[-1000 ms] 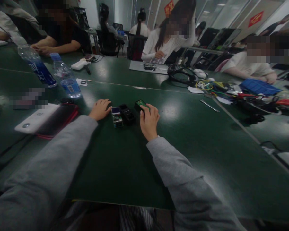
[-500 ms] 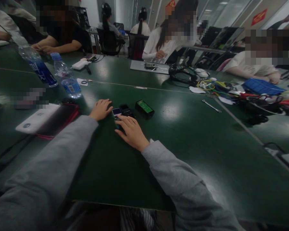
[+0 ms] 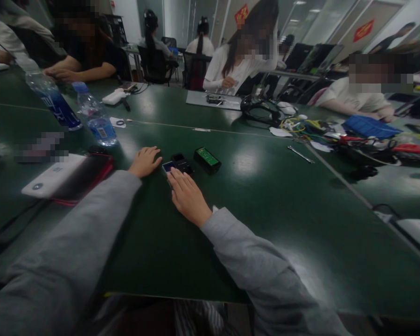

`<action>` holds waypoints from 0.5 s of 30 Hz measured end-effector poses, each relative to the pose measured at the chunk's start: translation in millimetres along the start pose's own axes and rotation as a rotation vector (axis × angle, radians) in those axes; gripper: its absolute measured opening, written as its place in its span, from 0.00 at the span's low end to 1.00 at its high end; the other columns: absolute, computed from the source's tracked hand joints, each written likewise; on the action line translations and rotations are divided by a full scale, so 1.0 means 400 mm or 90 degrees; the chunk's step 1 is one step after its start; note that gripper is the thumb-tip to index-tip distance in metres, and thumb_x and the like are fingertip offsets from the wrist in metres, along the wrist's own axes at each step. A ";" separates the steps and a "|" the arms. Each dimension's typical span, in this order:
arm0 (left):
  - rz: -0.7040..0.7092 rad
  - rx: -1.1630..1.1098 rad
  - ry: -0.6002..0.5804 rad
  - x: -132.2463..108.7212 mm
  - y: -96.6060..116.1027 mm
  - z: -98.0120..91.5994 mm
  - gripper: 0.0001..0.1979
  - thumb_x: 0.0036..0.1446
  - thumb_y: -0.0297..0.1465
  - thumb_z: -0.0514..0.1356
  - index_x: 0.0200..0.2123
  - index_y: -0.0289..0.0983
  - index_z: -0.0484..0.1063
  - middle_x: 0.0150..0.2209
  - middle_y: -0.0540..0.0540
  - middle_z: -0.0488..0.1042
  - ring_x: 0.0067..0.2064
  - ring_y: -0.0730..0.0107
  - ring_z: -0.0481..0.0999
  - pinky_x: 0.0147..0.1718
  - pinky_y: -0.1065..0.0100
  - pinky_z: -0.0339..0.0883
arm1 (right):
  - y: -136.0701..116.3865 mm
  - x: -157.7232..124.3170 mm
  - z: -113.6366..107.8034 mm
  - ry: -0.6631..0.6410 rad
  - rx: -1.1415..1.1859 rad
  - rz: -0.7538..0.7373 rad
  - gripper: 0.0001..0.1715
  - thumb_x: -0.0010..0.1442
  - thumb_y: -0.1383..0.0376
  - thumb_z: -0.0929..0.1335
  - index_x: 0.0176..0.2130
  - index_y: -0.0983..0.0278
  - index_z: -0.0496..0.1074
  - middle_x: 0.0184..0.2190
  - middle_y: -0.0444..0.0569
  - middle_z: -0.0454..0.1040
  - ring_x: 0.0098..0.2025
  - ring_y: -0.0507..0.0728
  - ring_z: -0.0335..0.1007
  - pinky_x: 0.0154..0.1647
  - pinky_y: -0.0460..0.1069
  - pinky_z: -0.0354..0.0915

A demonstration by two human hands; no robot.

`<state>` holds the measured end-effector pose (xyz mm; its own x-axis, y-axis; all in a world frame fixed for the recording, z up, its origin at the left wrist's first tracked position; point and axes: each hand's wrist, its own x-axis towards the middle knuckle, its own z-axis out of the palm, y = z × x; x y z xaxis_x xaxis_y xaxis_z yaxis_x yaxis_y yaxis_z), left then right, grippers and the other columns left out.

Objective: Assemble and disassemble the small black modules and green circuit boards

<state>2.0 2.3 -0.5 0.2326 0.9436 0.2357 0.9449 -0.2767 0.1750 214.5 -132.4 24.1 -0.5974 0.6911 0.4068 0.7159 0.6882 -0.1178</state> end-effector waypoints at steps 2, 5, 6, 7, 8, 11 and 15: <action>-0.004 0.001 -0.003 0.001 -0.001 0.001 0.25 0.66 0.42 0.45 0.62 0.39 0.62 0.66 0.43 0.60 0.64 0.53 0.57 0.61 0.51 0.53 | -0.015 -0.021 -0.011 0.001 0.010 -0.001 0.32 0.67 0.68 0.60 0.67 0.68 0.50 0.68 0.58 0.51 0.69 0.61 0.47 0.68 0.61 0.54; -0.003 0.001 -0.006 0.001 -0.001 -0.001 0.26 0.66 0.43 0.45 0.62 0.39 0.62 0.66 0.43 0.60 0.65 0.53 0.56 0.61 0.51 0.53 | -0.040 -0.071 -0.036 0.013 0.034 0.003 0.26 0.67 0.65 0.63 0.63 0.65 0.57 0.64 0.58 0.58 0.65 0.62 0.56 0.62 0.62 0.62; -0.002 0.000 -0.007 0.000 0.000 -0.002 0.26 0.66 0.43 0.45 0.62 0.39 0.62 0.66 0.43 0.60 0.65 0.53 0.56 0.61 0.51 0.53 | -0.046 -0.092 -0.045 0.019 0.040 0.007 0.24 0.67 0.64 0.63 0.61 0.65 0.59 0.63 0.58 0.61 0.63 0.62 0.59 0.60 0.61 0.65; -0.003 -0.001 -0.010 0.000 0.000 -0.004 0.26 0.67 0.43 0.45 0.62 0.39 0.62 0.66 0.43 0.60 0.65 0.54 0.56 0.61 0.51 0.53 | -0.048 -0.115 -0.054 0.025 0.044 0.011 0.22 0.66 0.65 0.64 0.59 0.64 0.60 0.61 0.57 0.62 0.62 0.62 0.60 0.58 0.61 0.67; -0.005 -0.003 -0.015 0.000 0.001 -0.006 0.26 0.67 0.43 0.45 0.62 0.39 0.61 0.66 0.43 0.60 0.65 0.54 0.56 0.61 0.51 0.53 | -0.045 -0.141 -0.063 0.032 0.047 0.018 0.21 0.66 0.66 0.63 0.58 0.64 0.61 0.61 0.57 0.63 0.61 0.62 0.61 0.57 0.61 0.67; -0.009 -0.011 -0.027 -0.001 0.001 -0.011 0.26 0.67 0.43 0.44 0.63 0.39 0.61 0.66 0.43 0.59 0.65 0.53 0.56 0.62 0.50 0.52 | 0.009 -0.245 -0.096 0.055 0.047 0.068 0.20 0.66 0.69 0.62 0.57 0.62 0.61 0.60 0.56 0.64 0.61 0.61 0.62 0.57 0.61 0.67; -0.004 -0.017 -0.033 0.001 -0.002 -0.012 0.27 0.66 0.43 0.44 0.63 0.39 0.60 0.66 0.43 0.59 0.66 0.53 0.55 0.63 0.49 0.51 | 0.209 -0.456 -0.178 0.119 -0.039 0.225 0.18 0.65 0.62 0.63 0.54 0.60 0.64 0.58 0.59 0.67 0.58 0.65 0.65 0.57 0.65 0.65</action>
<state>0.2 1.8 4.0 0.2383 0.9533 0.1853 0.9400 -0.2744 0.2027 409.0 -216.8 4.6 -0.2392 0.8266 0.5095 0.8891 0.3974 -0.2273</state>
